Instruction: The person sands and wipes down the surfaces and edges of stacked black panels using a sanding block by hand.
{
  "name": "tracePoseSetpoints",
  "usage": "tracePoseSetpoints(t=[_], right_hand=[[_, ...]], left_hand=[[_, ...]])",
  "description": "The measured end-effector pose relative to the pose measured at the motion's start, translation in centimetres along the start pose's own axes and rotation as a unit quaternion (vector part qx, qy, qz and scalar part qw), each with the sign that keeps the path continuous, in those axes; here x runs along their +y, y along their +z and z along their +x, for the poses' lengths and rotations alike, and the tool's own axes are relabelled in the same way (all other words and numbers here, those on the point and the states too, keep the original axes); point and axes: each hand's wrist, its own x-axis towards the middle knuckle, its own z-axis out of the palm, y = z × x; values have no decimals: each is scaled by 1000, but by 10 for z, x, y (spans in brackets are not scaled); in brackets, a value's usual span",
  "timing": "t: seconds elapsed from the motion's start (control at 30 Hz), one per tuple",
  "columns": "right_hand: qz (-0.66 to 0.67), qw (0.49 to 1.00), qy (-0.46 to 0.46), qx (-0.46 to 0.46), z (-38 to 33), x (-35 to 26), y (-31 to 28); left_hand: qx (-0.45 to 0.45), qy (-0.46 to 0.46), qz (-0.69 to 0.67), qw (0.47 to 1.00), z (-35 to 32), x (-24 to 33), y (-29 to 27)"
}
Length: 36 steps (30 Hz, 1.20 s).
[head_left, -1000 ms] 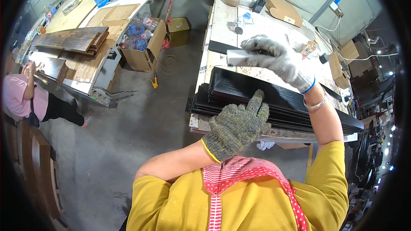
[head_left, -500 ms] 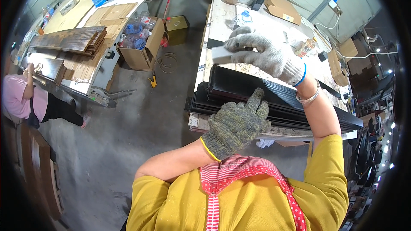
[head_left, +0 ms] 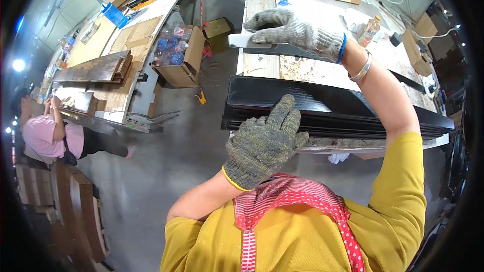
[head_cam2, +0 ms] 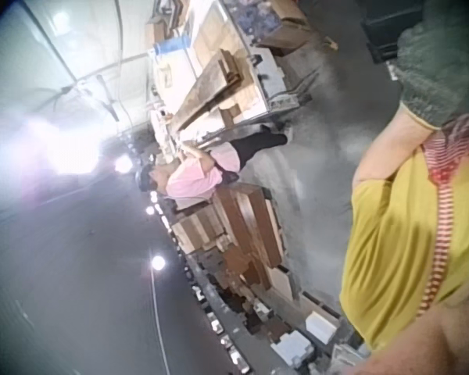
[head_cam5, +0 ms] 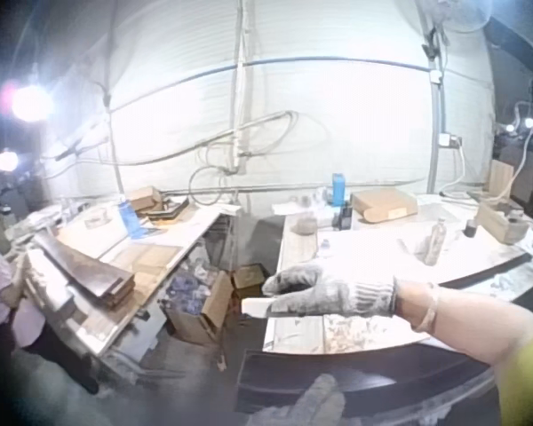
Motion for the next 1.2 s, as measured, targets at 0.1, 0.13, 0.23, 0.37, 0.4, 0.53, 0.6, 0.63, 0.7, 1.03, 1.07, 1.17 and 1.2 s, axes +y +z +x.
tracePoseSetpoints(t=[0.1, 0.13, 0.23, 0.37, 0.4, 0.53, 0.6, 0.63, 0.7, 1.03, 1.07, 1.17, 1.2], right_hand=[[135, 989, -31, -43, -2, 2, -3], [221, 972, -59, -57, -1, 4, -6], [199, 977, -26, -67, 1, -2, -7], [46, 995, 7, -83, -8, -24, -13], [39, 996, 5, -78, -9, -24, -14], [78, 995, -69, 2, -12, 0, -24], [119, 989, -82, 13, -30, -3, -26], [172, 984, -24, 32, -40, -10, -31], [245, 964, 35, 94, -62, -9, -29], [-131, 919, 54, 369, -244, 45, -47], [-143, 903, 88, 394, -261, 36, -37], [91, 837, 203, 499, -303, 11, -25], [384, 719, 177, 552, -322, 7, -21]], left_hand=[[20, 16, 38, 999, 1, 6, 0], [14, 16, 44, 999, 2, 9, -1], [20, -2, 54, 998, 3, 15, -5], [14, -15, 46, 999, 4, 16, -5], [19, -15, 37, 999, 4, 14, -4], [40, 61, 40, 997, 7, 8, -6], [-2, 22, 22, 1000, 6, 5, -5], [1, 22, 19, 1000, 6, 5, -7], [-53, 12, 34, 998, 6, 2, -13], [-29, 160, -135, 978, 50, -66, -78], [4, 83, -275, 958, 56, -88, -75], [137, 347, 131, 918, 80, -174, -92], [53, 194, -55, 978, 86, -184, -90]])
